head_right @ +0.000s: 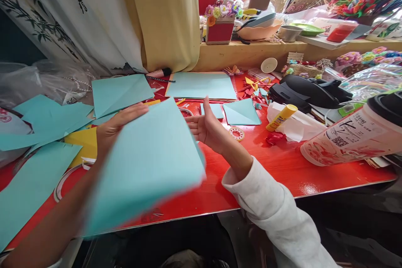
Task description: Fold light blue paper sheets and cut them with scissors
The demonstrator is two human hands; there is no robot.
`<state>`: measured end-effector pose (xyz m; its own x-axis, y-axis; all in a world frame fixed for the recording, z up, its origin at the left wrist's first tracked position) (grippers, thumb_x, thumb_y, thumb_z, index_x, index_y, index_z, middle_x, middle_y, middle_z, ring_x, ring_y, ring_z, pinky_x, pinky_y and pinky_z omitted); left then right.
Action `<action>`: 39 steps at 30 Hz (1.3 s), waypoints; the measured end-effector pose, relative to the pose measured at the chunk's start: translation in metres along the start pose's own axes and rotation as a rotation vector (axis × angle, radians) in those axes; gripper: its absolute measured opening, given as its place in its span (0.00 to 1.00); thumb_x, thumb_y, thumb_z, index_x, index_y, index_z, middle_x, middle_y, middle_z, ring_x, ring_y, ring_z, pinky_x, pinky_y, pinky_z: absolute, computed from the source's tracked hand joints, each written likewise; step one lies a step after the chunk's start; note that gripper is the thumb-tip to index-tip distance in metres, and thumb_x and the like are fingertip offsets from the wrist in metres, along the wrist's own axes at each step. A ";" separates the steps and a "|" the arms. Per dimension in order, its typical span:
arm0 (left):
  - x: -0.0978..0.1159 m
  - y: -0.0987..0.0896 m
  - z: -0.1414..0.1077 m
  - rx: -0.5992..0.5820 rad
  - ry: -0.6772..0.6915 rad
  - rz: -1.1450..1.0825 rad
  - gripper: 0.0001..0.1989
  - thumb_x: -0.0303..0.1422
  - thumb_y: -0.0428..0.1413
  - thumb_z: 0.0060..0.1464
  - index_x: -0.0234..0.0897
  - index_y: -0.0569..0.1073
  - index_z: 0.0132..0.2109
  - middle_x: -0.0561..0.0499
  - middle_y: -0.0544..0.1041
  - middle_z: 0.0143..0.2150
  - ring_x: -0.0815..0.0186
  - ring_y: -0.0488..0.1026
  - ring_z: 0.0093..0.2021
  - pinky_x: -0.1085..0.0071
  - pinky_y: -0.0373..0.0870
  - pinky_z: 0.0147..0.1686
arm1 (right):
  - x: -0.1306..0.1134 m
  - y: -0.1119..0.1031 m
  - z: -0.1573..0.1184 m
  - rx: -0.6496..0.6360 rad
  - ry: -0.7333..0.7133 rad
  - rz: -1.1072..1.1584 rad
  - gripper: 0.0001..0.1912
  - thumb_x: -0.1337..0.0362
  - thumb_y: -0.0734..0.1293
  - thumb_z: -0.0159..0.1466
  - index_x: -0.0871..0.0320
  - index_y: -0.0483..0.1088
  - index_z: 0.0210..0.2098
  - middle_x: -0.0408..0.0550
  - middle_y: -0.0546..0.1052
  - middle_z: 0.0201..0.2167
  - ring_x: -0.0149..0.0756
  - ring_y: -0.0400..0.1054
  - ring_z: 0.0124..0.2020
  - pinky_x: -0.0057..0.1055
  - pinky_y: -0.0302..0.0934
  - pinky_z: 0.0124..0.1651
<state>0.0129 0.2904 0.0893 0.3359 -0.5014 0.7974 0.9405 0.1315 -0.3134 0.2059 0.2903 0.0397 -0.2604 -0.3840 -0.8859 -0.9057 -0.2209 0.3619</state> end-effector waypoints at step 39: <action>-0.021 0.028 -0.020 -0.022 -0.542 -0.471 0.10 0.38 0.63 0.45 0.35 0.76 0.25 0.54 0.73 0.26 0.70 0.66 0.29 0.74 0.65 0.30 | -0.037 -0.001 -0.017 0.220 -0.534 -0.583 0.10 0.56 0.68 0.59 0.57 0.69 0.32 0.43 0.72 0.29 0.32 0.66 0.31 0.30 0.60 0.34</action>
Point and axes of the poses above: each hand's wrist, its own z-axis towards the middle knuckle, its own y-axis out of the palm, x = y × z, the point moved 8 cm from there along z, towards the middle knuckle
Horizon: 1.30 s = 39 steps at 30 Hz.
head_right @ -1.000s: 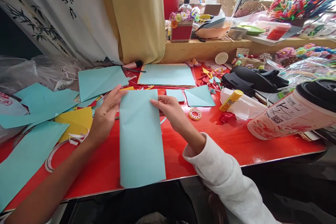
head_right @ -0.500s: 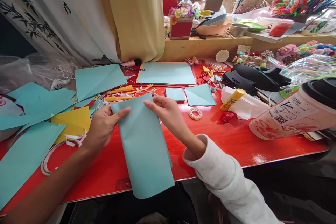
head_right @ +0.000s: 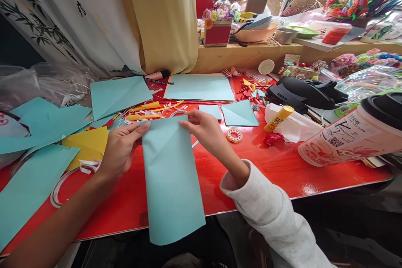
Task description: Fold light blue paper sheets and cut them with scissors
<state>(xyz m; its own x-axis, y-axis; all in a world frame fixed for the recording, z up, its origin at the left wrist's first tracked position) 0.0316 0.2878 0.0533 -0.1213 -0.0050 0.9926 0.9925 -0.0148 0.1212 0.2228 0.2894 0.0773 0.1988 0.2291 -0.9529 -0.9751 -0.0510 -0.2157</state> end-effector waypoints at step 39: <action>0.003 0.004 -0.099 -0.466 -0.229 0.646 0.16 0.44 0.52 0.56 0.39 0.79 0.34 0.52 0.79 0.27 0.64 0.75 0.36 0.72 0.66 0.40 | 0.012 0.030 0.044 -0.115 -0.158 -0.558 0.11 0.61 0.63 0.63 0.59 0.66 0.25 0.43 0.71 0.24 0.31 0.60 0.26 0.27 0.49 0.29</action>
Point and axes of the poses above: each hand's wrist, its own z-axis towards the middle knuckle, its own y-axis out of the palm, x = y × z, the point moved 8 cm from there along z, towards the middle knuckle
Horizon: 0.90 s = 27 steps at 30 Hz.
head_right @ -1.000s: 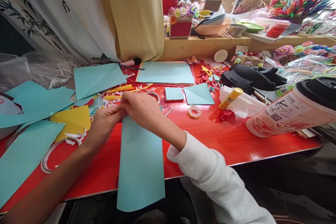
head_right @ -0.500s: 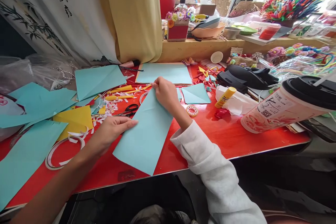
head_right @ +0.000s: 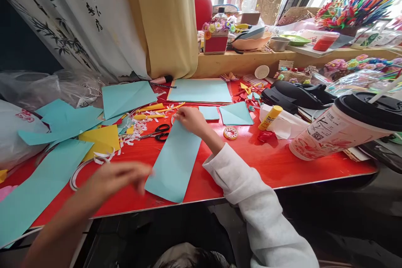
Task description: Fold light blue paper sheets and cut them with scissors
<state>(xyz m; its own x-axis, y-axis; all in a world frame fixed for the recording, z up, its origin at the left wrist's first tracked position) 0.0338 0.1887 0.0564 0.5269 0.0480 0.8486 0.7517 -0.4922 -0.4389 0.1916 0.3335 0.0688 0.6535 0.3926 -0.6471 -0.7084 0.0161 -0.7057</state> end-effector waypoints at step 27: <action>-0.012 0.094 -0.022 -0.181 -0.001 -0.157 0.13 0.39 0.58 0.47 0.34 0.71 0.23 0.53 0.70 0.25 0.69 0.65 0.29 0.74 0.59 0.32 | 0.030 -0.057 -0.008 0.378 0.115 0.314 0.16 0.53 0.59 0.64 0.56 0.59 0.26 0.42 0.67 0.23 0.32 0.67 0.26 0.29 0.60 0.32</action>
<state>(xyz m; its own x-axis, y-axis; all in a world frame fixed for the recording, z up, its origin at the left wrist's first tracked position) 0.0898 0.1223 0.0115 0.4097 0.1367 0.9019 0.7411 -0.6264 -0.2417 0.2538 0.3371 0.0878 0.4036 0.3286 -0.8539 -0.9086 0.2536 -0.3319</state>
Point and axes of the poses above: each hand's wrist, its own z-axis towards the middle knuckle, its own y-axis out of the palm, x = y × z, the point moved 8 cm from there along z, towards the middle knuckle
